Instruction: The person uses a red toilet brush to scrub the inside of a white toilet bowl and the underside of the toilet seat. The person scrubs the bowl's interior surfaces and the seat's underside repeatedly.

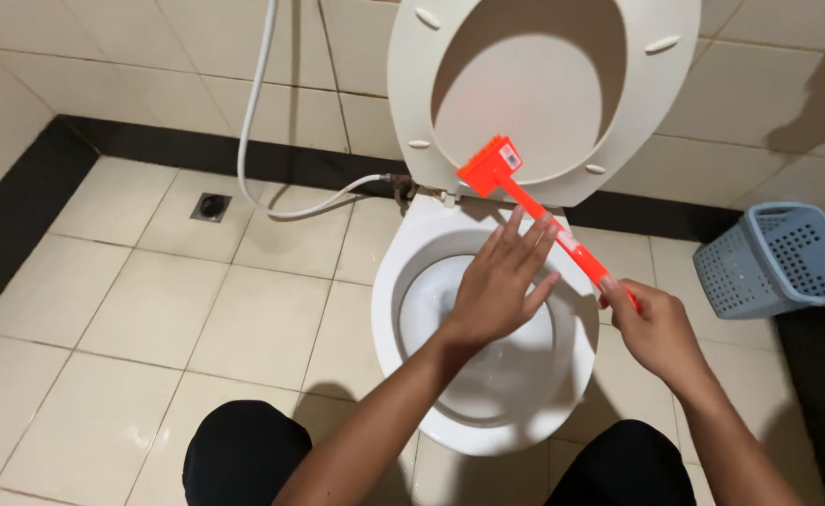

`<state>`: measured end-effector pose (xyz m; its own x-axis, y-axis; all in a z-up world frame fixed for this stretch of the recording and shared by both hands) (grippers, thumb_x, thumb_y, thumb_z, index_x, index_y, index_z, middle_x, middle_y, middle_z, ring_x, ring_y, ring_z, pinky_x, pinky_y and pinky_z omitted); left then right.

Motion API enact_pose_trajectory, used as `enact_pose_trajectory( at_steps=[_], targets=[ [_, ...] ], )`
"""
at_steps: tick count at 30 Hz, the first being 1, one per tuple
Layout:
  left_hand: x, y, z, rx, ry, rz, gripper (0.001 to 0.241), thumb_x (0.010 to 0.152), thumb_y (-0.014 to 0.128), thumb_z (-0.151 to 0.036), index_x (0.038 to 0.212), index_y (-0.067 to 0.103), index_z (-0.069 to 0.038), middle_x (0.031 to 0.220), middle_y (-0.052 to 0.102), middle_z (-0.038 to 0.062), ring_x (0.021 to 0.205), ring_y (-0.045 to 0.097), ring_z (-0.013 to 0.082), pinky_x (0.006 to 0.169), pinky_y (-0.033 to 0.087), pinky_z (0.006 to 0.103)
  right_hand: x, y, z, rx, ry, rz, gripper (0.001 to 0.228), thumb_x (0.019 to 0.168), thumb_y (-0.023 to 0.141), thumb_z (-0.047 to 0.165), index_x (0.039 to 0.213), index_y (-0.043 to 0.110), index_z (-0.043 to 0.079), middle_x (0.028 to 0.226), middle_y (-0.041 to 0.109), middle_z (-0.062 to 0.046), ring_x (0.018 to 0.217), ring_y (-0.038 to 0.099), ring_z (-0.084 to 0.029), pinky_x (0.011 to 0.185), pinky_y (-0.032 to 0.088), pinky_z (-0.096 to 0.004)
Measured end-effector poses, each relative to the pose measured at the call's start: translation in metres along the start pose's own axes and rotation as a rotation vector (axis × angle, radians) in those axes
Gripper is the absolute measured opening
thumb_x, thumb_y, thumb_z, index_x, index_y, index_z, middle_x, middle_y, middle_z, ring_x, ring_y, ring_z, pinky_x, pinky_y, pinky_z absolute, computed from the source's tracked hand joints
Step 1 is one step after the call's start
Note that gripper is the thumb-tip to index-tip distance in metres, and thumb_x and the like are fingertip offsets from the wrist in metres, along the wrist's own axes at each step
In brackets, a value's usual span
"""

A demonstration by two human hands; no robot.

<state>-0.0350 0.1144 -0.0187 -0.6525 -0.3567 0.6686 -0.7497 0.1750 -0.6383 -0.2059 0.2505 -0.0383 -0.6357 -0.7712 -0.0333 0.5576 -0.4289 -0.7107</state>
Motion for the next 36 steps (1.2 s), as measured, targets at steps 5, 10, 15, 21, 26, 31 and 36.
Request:
enact_pose_trajectory(
  at_steps=[5,10,15,21,26,31,36],
  targets=[
    [-0.012,-0.013,-0.01,0.017,-0.048,-0.09,0.061,0.1,0.067,-0.028,0.151,0.05,-0.002,0.161,0.047,0.014,0.154,0.039,0.0387,0.122,0.039,0.052,-0.006,0.004,0.008,0.082,0.015,0.106,0.045,0.104,0.055,0.041,0.094,0.075,0.002,0.061,0.054,-0.005,0.057,0.048,-0.013,0.054,0.042,-0.031],
    [-0.022,-0.014,0.001,0.077,-0.146,-0.112,0.058,0.1,0.067,-0.028,0.149,0.052,-0.001,0.158,0.05,0.014,0.152,0.042,0.0375,0.121,0.04,0.0511,-0.002,0.016,0.031,0.18,-0.018,0.198,0.035,0.102,0.055,0.033,0.108,0.073,0.004,0.063,0.055,-0.001,0.058,0.049,-0.01,0.053,0.042,-0.028],
    [-0.025,-0.023,0.0,0.139,-0.16,-0.099,0.057,0.099,0.067,-0.027,0.147,0.053,-0.001,0.156,0.051,0.014,0.152,0.04,0.0383,0.121,0.038,0.0496,-0.003,0.017,0.045,0.179,-0.059,0.232,0.037,0.102,0.056,0.031,0.126,0.071,0.008,0.064,0.051,-0.001,0.059,0.046,-0.01,0.053,0.042,-0.028],
    [-0.035,-0.03,-0.008,0.15,-0.129,-0.119,0.057,0.1,0.065,-0.027,0.148,0.052,0.0,0.157,0.052,0.015,0.152,0.041,0.0369,0.123,0.038,0.0475,-0.012,0.013,0.046,0.213,-0.064,0.247,0.038,0.103,0.056,0.03,0.129,0.072,0.007,0.066,0.05,0.0,0.06,0.044,-0.01,0.053,0.04,-0.028],
    [-0.05,-0.026,-0.001,0.166,-0.178,-0.086,0.056,0.101,0.064,-0.028,0.148,0.052,0.0,0.154,0.053,0.016,0.151,0.042,0.0366,0.122,0.039,0.0472,-0.01,0.027,0.044,0.157,-0.102,0.315,0.039,0.1,0.06,0.03,0.129,0.072,0.007,0.067,0.052,-0.001,0.061,0.044,-0.01,0.054,0.04,-0.029],
    [-0.068,-0.015,0.021,0.19,-0.273,0.007,0.056,0.1,0.063,-0.03,0.146,0.053,0.0,0.153,0.054,0.016,0.149,0.042,0.0376,0.12,0.037,0.0473,-0.008,0.048,0.057,0.021,-0.126,0.34,0.049,0.092,0.067,0.03,0.139,0.064,0.017,0.068,0.061,-0.001,0.061,0.054,-0.011,0.058,0.048,-0.029],
    [-0.065,-0.008,0.035,0.165,-0.291,0.043,0.057,0.101,0.061,-0.031,0.148,0.052,0.0,0.154,0.053,0.015,0.15,0.041,0.0363,0.122,0.034,0.0463,0.002,0.053,0.053,-0.013,-0.127,0.356,0.049,0.096,0.064,0.029,0.144,0.063,0.021,0.068,0.06,-0.005,0.061,0.053,-0.014,0.062,0.05,-0.031]
  ],
)
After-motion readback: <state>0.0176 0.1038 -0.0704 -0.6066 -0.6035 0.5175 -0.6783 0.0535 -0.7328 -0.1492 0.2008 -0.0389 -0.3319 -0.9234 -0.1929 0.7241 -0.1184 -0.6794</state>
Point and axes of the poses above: each hand's wrist, its own x-axis towards the middle knuckle, its own y-axis out of the palm, z = x × y, the point moved 6 cm from there along x, towards the middle knuckle
